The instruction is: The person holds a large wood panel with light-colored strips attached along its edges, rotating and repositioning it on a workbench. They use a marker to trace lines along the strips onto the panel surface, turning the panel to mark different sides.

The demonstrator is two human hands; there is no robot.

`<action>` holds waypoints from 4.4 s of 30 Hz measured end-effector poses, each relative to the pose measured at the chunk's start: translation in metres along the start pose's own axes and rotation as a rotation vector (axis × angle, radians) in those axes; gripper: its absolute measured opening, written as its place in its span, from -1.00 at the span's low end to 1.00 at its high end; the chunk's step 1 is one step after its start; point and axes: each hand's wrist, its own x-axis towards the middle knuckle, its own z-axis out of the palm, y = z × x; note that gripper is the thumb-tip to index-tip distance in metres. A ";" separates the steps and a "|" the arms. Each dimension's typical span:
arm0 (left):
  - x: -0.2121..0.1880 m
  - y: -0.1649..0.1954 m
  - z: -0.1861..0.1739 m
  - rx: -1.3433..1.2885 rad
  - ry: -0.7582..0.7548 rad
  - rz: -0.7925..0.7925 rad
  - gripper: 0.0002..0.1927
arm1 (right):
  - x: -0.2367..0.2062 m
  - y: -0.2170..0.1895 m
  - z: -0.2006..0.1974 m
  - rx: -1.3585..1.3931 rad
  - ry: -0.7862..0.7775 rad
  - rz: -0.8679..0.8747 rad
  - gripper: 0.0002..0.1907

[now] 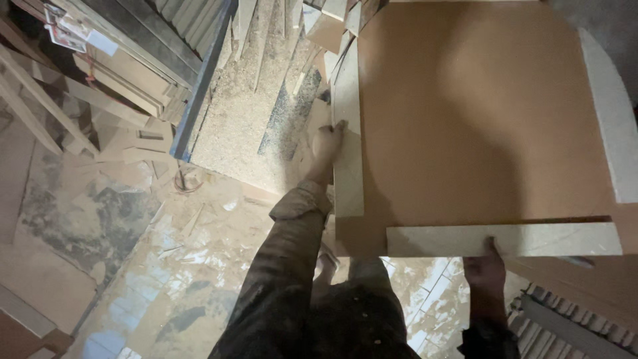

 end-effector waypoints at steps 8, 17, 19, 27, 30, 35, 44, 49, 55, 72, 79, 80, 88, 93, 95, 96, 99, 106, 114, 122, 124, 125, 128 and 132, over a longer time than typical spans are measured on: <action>-0.062 -0.030 -0.027 -0.062 -0.070 -0.047 -0.36 | -0.043 -0.034 -0.048 0.783 -0.084 0.555 -0.66; -0.017 -0.024 -0.030 0.052 -0.012 0.130 -0.40 | -0.042 -0.077 -0.028 2.349 0.239 1.528 -0.61; -0.028 -0.031 -0.028 0.056 0.040 0.153 -0.43 | -0.044 -0.079 -0.028 1.784 0.121 1.198 -0.57; -0.136 -0.070 -0.027 0.230 0.109 0.067 -0.56 | -0.057 -0.093 -0.033 0.597 0.038 0.451 -0.53; -0.119 -0.063 -0.025 0.278 0.143 0.122 -0.58 | -0.046 -0.102 -0.027 1.461 -0.057 0.998 -0.56; -0.095 -0.053 -0.024 0.272 0.167 0.176 -0.61 | -0.036 -0.104 -0.023 1.345 0.022 0.729 -0.59; -0.072 -0.025 -0.025 0.197 0.124 0.156 -0.58 | -0.023 -0.097 -0.031 0.620 0.126 0.424 -0.56; -0.119 -0.049 -0.039 0.296 0.096 0.027 -0.57 | -0.061 -0.111 -0.069 0.800 -0.085 0.617 -0.50; -0.078 -0.040 -0.048 0.352 0.150 0.177 -0.55 | -0.030 -0.142 -0.072 2.507 0.177 1.533 -0.52; -0.057 -0.056 -0.044 0.396 0.185 0.240 -0.55 | -0.074 -0.041 -0.080 2.358 0.231 1.535 -0.51; -0.031 -0.047 -0.043 0.436 0.198 0.325 -0.57 | -0.077 -0.053 -0.069 1.312 -0.400 1.030 -0.55; -0.030 -0.048 -0.044 0.396 0.204 0.342 -0.58 | -0.079 -0.054 -0.072 1.475 -0.324 1.107 -0.58; -0.095 -0.041 -0.076 0.359 0.405 0.626 -0.55 | -0.068 -0.063 -0.074 2.480 0.368 1.253 -0.57; -0.235 -0.048 -0.081 0.460 -0.195 0.888 -0.43 | -0.064 -0.071 -0.074 2.365 0.302 1.507 -0.60; -0.270 -0.044 -0.066 0.190 -0.186 1.175 -0.39 | -0.063 -0.075 -0.074 2.360 0.274 1.506 -0.62; -0.275 -0.040 -0.056 0.337 -0.184 1.199 -0.40 | -0.062 -0.078 -0.074 2.376 0.275 1.481 -0.63; -0.262 -0.042 -0.044 0.469 -0.201 1.237 -0.43 | -0.059 -0.086 -0.072 2.430 0.279 1.426 -0.66; -0.241 -0.066 -0.036 0.411 -0.245 1.255 -0.48 | -0.062 -0.099 -0.072 0.835 0.206 0.605 -0.59; -0.238 -0.058 -0.044 0.439 -0.278 1.259 -0.48 | -0.062 -0.104 -0.061 1.082 0.078 0.769 -0.79; -0.233 -0.061 -0.042 0.454 -0.273 1.280 -0.43 | -0.063 -0.108 -0.066 0.744 -0.022 0.723 -0.64; -0.232 -0.062 -0.042 0.464 -0.264 1.290 -0.45 | -0.061 -0.108 -0.071 0.606 -0.178 0.774 -0.45; -0.232 -0.062 -0.042 0.453 -0.270 1.282 -0.44 | -0.060 -0.107 -0.073 0.709 -0.194 0.808 -0.50; -0.232 -0.060 -0.042 0.408 -0.272 1.287 -0.45 | -0.058 -0.104 -0.076 0.634 -0.456 0.701 -0.58; -0.232 -0.055 -0.044 0.363 -0.244 1.334 -0.51 | -0.062 -0.100 -0.070 0.710 -0.349 0.729 -0.60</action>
